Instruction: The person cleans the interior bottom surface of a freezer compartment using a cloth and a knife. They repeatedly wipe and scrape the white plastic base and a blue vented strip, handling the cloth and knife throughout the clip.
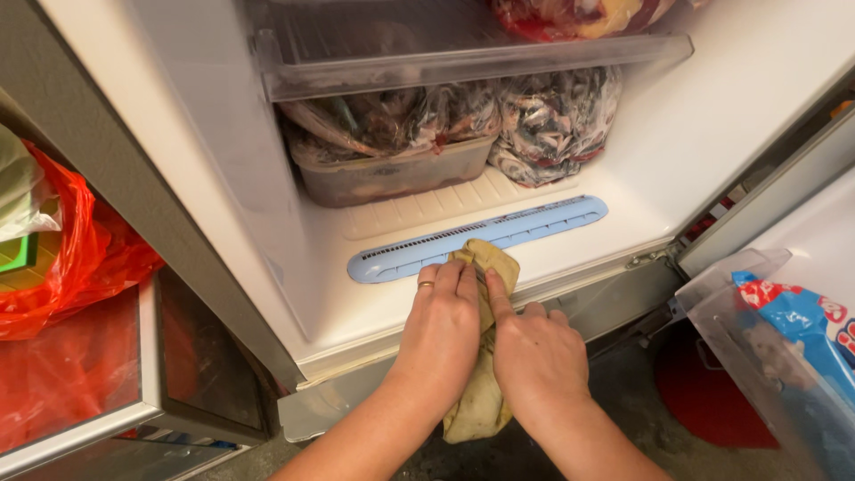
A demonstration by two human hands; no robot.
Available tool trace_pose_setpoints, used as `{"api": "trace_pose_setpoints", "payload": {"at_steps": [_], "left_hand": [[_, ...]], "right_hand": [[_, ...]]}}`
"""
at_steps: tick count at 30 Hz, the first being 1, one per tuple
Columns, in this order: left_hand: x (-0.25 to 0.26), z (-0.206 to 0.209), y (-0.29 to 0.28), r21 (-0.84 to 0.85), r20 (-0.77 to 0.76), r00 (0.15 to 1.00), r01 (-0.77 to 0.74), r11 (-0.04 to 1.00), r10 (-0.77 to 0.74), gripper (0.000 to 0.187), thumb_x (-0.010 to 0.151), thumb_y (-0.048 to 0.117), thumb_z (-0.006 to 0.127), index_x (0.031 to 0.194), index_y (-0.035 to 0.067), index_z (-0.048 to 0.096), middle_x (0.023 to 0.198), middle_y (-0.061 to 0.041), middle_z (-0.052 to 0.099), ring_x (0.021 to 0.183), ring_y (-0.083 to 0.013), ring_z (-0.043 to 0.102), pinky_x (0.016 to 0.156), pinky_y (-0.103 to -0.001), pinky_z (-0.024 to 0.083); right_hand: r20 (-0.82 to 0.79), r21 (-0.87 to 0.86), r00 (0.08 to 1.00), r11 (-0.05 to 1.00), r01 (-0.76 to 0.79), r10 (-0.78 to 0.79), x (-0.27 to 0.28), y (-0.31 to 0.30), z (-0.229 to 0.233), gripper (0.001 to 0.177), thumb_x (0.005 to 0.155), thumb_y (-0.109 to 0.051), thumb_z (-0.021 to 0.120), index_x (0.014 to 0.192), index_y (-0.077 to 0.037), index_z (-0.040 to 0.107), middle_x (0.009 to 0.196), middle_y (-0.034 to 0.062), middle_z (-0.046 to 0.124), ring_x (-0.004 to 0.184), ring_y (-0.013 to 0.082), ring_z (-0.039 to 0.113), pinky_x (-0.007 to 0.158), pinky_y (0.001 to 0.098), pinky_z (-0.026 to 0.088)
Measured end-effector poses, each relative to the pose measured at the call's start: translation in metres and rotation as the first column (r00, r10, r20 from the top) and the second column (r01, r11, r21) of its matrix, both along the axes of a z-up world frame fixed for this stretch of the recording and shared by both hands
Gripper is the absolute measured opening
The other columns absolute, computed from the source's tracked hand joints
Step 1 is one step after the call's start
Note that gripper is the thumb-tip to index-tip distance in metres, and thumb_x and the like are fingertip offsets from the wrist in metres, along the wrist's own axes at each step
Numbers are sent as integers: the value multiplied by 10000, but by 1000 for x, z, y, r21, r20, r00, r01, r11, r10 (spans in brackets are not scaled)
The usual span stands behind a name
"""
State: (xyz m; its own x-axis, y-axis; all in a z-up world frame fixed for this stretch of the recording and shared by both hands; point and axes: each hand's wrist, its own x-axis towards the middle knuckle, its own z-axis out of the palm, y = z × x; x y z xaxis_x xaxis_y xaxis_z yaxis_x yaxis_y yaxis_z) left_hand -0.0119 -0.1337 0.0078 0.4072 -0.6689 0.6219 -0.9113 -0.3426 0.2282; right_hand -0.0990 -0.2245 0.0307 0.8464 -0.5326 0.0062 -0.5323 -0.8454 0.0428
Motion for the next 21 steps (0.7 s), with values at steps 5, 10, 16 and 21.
{"api": "trace_pose_setpoints", "payload": {"at_steps": [5, 10, 16, 21], "left_hand": [[1, -2, 4, -32, -15, 999, 43, 999, -43, 504, 685, -70, 631, 1173, -196, 621, 1189, -318, 634, 1118, -420, 582, 997, -413, 479], [5, -2, 5, -37, -46, 997, 65, 997, -66, 487, 708, -81, 631, 1179, -207, 617, 1187, -335, 630, 1109, -427, 580, 1019, -417, 469], [5, -2, 6, -34, -18, 997, 75, 997, -76, 498, 694, -82, 632, 1175, -209, 617, 1174, -331, 635, 1129, -427, 581, 1043, -426, 462], [3, -4, 5, -60, -47, 995, 87, 994, -89, 478, 716, -68, 639, 1173, -205, 629, 1177, -328, 635, 1136, -428, 574, 1049, -427, 453]], "right_hand": [[-92, 36, 995, 998, -42, 45, -11, 1, 7, 813, 869, -92, 521, 1642, -156, 278, 922, 162, 713, 855, 336, 713, 776, 422, 583], [-10, 27, 998, 998, -61, 61, -2, 12, 5, 802, 843, -74, 526, 1615, -59, 309, 895, 166, 719, 802, 330, 727, 718, 430, 589], [0, 61, 999, 997, -53, 53, -9, 10, 14, 801, 822, -57, 521, 1602, -114, 348, 861, 132, 734, 762, 324, 727, 707, 438, 584], [-18, 55, 1000, 998, -16, 16, -7, 14, 12, 763, 832, -51, 516, 1573, -94, 344, 825, 143, 727, 745, 319, 729, 690, 436, 585]]}}
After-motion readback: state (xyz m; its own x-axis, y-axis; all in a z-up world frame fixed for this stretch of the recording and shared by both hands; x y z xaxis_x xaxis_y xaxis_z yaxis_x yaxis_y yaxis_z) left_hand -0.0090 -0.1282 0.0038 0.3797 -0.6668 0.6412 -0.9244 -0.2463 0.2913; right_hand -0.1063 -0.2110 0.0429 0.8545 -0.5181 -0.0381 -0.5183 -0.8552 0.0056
